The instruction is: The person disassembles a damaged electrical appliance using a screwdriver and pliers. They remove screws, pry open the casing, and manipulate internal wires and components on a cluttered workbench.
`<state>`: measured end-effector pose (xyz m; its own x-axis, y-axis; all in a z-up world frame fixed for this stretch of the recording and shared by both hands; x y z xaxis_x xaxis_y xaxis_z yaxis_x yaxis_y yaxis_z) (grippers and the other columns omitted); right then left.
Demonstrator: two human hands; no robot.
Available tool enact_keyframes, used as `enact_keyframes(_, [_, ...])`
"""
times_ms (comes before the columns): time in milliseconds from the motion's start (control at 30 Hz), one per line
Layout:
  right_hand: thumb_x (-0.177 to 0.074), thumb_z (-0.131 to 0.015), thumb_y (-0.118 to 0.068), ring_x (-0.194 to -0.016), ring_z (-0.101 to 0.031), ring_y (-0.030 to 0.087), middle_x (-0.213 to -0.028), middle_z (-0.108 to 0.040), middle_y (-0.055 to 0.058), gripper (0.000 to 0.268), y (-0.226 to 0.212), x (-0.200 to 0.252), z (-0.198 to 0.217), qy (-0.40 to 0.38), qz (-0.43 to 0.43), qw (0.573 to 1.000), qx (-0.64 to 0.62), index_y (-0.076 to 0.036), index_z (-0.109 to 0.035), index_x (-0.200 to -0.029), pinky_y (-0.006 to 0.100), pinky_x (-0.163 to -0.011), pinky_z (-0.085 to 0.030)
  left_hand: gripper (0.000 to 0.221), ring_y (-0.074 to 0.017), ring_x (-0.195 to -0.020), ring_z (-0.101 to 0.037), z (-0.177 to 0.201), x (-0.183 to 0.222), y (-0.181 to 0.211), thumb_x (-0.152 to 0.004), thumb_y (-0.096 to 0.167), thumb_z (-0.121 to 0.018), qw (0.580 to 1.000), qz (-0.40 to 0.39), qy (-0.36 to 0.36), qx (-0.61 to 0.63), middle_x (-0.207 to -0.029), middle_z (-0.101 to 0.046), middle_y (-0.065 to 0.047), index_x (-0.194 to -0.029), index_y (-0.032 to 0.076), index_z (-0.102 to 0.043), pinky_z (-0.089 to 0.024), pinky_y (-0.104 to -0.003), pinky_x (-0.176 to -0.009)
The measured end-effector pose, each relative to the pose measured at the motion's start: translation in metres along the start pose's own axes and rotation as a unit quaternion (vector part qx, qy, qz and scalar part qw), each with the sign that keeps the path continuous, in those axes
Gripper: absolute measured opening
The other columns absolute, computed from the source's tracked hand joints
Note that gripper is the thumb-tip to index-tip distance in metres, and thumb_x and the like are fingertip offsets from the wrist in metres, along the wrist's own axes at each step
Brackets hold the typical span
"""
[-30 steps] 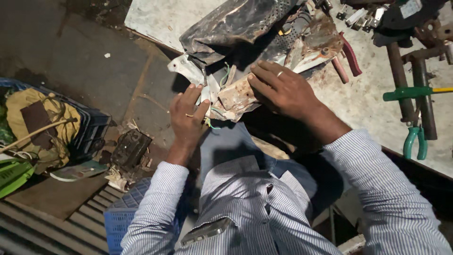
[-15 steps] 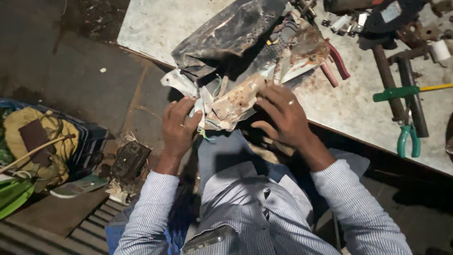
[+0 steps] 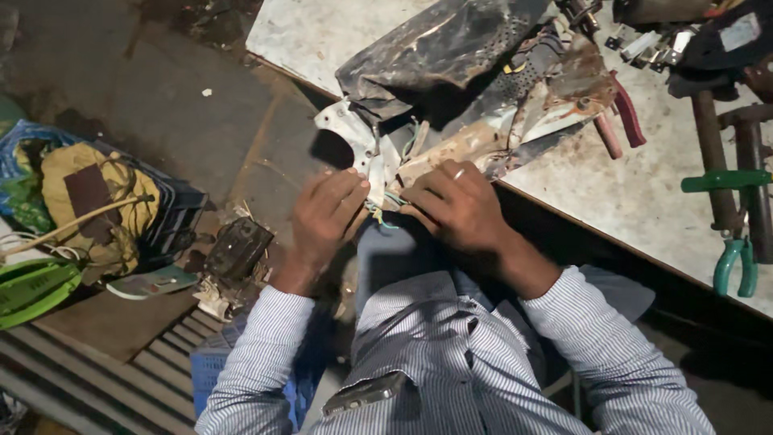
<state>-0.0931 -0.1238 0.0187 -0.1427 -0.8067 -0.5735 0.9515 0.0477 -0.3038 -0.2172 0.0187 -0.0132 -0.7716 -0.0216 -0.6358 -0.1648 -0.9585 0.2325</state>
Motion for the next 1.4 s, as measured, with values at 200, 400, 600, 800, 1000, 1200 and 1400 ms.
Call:
enact_keyframes(200, [-0.086,-0.083,-0.01,-0.081,-0.065,0.026,-0.089,-0.066,0.006,0.012,-0.006,0.007,-0.005,0.07,-0.052,0.994,-0.066,-0.008,-0.072,-0.09,0.041,-0.072,-0.051,0.029,-0.0293,-0.109,-0.068,0.008,0.01,0.006,-0.082,0.014,-0.086,0.997,0.066,0.039,0.02,-0.113,-0.071,-0.01,-0.106,0.005,-0.074,-0.053,-0.042,-0.094])
enact_keyframes(400, [-0.088,-0.077,0.001,-0.085,-0.068,0.027,-0.097,-0.066,0.012,0.009,0.015,0.006,-0.014,0.123,-0.163,0.962,-0.178,-0.002,-0.072,-0.095,0.036,-0.075,-0.055,0.015,-0.0263,-0.098,-0.069,-0.009,0.033,0.005,-0.082,0.002,-0.082,0.976,0.183,0.094,0.066,-0.101,-0.073,-0.008,-0.095,0.005,-0.074,-0.053,-0.039,-0.088])
enact_keyframes(600, [-0.092,-0.073,0.003,-0.089,-0.067,0.026,-0.097,-0.066,0.011,0.007,0.021,0.0,-0.023,0.126,-0.198,0.951,-0.2,-0.002,-0.073,-0.098,0.035,-0.079,-0.054,0.014,-0.0246,-0.097,-0.073,-0.038,0.062,-0.015,-0.086,-0.002,-0.076,0.921,0.339,0.1,0.16,-0.102,-0.076,-0.01,-0.098,0.003,-0.074,-0.057,-0.034,-0.089])
enact_keyframes(800, [-0.086,-0.075,0.002,-0.086,-0.064,0.026,-0.091,-0.063,0.011,0.01,0.019,0.0,-0.028,0.094,-0.211,0.955,-0.188,-0.003,-0.074,-0.094,0.037,-0.077,-0.051,0.011,-0.0211,-0.094,-0.074,-0.053,0.079,-0.028,-0.088,0.002,-0.076,0.861,0.428,0.128,0.245,-0.101,-0.078,-0.011,-0.099,0.002,-0.075,-0.057,-0.032,-0.088])
enact_keyframes(1000, [-0.079,-0.079,0.002,-0.082,-0.061,0.029,-0.086,-0.06,0.012,0.012,0.011,0.004,-0.024,0.069,-0.174,0.972,-0.139,-0.002,-0.073,-0.089,0.039,-0.073,-0.047,0.019,-0.0256,-0.098,-0.071,-0.033,0.062,-0.01,-0.09,0.009,-0.079,0.878,0.405,0.178,0.182,-0.107,-0.075,-0.013,-0.107,0.003,-0.072,-0.056,-0.035,-0.09])
enact_keyframes(1200, [-0.086,-0.077,0.0,-0.084,-0.062,0.026,-0.09,-0.061,0.012,0.008,0.012,0.016,-0.026,0.097,-0.198,0.956,-0.192,-0.003,-0.072,-0.091,0.037,-0.075,-0.05,0.046,-0.0331,-0.088,-0.057,-0.004,0.022,0.042,-0.071,0.031,-0.091,0.947,0.262,0.187,0.018,-0.094,-0.058,-0.013,-0.095,0.005,-0.061,-0.046,-0.044,-0.08])
enact_keyframes(1400, [-0.086,-0.08,-0.003,-0.085,-0.063,0.026,-0.09,-0.063,0.011,0.009,0.016,0.016,-0.027,0.086,-0.182,0.962,-0.185,-0.003,-0.073,-0.093,0.036,-0.076,-0.05,0.024,-0.0296,-0.074,-0.058,-0.02,0.026,0.039,-0.08,0.021,-0.084,0.934,0.337,0.111,0.033,-0.08,-0.058,-0.008,-0.091,0.008,-0.067,-0.043,-0.045,-0.07])
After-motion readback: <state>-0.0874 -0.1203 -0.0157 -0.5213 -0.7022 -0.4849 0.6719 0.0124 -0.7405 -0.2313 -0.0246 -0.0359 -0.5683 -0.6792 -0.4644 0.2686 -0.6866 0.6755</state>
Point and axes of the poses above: each hand's wrist, its own x-axis away from the middle knuckle, its own z-axis out of the back of the hand, y = z × x, the point moved 7 cm from there along -x, towards the middle knuckle
